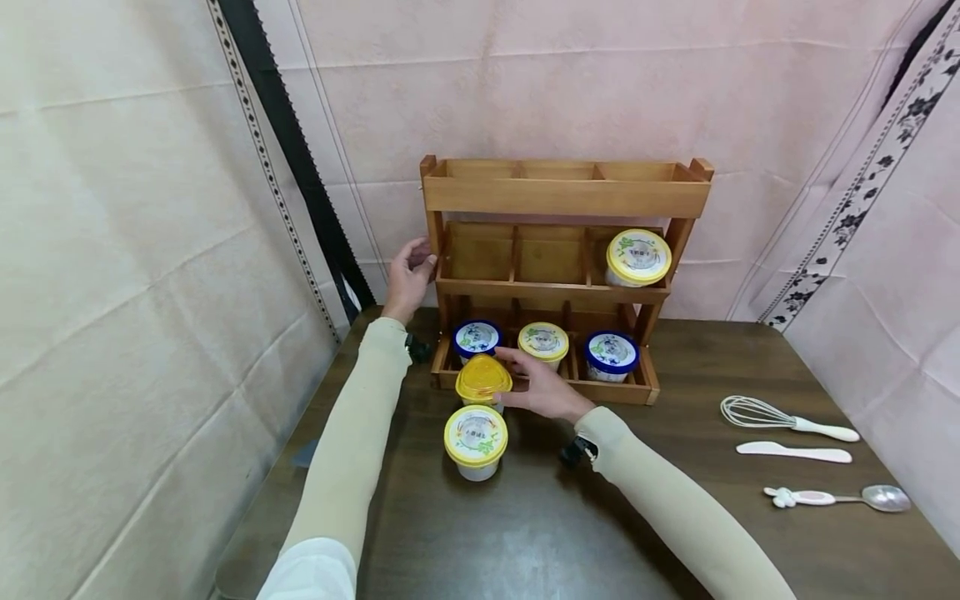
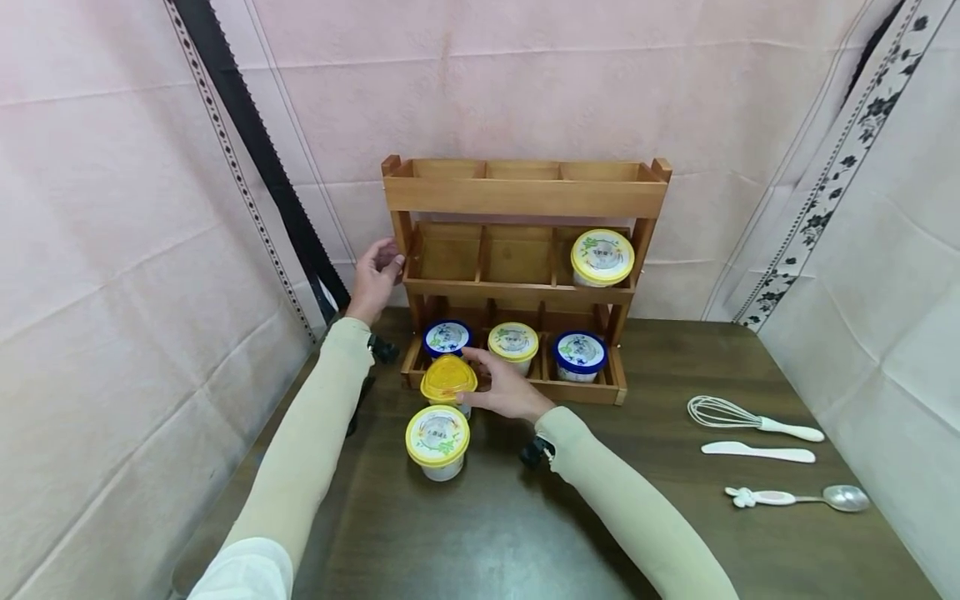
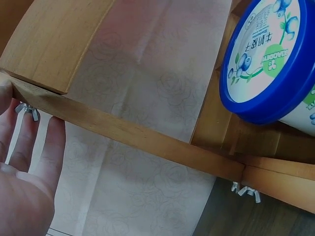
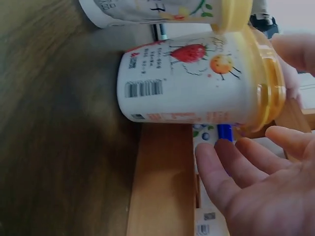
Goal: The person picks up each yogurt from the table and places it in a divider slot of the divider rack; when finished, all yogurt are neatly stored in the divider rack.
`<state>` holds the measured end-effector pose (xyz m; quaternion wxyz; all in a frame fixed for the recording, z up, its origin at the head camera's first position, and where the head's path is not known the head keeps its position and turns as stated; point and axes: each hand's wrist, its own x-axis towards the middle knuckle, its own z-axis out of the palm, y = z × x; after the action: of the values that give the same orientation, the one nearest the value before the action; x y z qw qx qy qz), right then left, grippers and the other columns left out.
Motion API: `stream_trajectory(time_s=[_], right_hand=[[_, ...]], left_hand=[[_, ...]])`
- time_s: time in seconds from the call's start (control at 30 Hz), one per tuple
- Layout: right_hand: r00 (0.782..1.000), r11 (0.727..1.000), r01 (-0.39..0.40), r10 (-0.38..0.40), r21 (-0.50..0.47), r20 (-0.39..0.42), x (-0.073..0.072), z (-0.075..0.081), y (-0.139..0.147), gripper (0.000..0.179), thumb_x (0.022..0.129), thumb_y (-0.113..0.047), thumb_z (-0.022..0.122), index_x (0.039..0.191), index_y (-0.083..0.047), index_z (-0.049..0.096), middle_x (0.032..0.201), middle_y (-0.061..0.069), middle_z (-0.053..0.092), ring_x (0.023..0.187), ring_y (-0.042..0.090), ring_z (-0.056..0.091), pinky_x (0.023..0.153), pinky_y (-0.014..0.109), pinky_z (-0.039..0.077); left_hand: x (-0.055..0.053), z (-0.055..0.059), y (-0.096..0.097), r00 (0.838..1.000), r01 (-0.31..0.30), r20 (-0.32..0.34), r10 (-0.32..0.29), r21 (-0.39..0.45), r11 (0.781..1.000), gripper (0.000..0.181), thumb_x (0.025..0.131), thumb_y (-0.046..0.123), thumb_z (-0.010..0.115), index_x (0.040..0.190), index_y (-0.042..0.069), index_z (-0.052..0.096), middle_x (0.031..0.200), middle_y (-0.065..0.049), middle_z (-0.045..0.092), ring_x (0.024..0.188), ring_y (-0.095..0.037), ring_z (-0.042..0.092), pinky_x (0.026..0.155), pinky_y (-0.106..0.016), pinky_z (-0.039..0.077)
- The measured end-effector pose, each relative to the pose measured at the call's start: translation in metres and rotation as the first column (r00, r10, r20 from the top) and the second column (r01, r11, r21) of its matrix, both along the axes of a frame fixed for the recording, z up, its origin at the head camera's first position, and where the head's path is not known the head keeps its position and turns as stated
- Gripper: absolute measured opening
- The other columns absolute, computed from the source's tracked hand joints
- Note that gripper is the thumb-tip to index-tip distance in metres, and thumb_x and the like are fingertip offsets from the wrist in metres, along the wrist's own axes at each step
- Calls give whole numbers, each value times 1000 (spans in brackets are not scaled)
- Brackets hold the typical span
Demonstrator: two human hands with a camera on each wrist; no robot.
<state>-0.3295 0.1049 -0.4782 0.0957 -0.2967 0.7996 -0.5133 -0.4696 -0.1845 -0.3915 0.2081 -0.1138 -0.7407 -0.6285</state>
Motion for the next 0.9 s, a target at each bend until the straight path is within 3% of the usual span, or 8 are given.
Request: stream_trajectory(time_s=[0.17,0.3,0.67,0.9], right_hand=[[1000,997,-14,13,81,5,-3,-4,-3,92,91,-26,85,166,-22,31,163,8,45,146,30,49,114,48,52],[1000,993,0,0,115,-6,-3,-5,-5,93,90,-30,86,166,-25,32,164,5,45,145,27,49,116,48,50],[999,996,25,-27,83,24,3,-6,-5,89,91,-35,85,164,-27,35,161,2,48,144,26,51,119,51,47],[1000,998,29,-29,55,-2,4,4,-3,91,90,-31,87,164,-25,35,160,4,48,143,29,53,115,49,51]], left_hand=[[-2,0,1,1000,11,-5,-11,4,1000,37,106,23,65,143,22,63,136,-7,64,125,-22,61,103,-43,59],[-2,0,3,1000,7,-10,-7,16,1000,36,107,22,65,143,21,64,136,-8,64,124,-22,61,103,-41,59],[-4,-4,3,1000,-1,21,1,27,1000,38,107,20,64,145,19,61,137,-9,63,122,-21,61,98,-42,61],[-2,-1,2,1000,-28,-2,28,3,1000,36,107,22,64,143,21,63,135,-7,65,122,-21,62,101,-42,60]])
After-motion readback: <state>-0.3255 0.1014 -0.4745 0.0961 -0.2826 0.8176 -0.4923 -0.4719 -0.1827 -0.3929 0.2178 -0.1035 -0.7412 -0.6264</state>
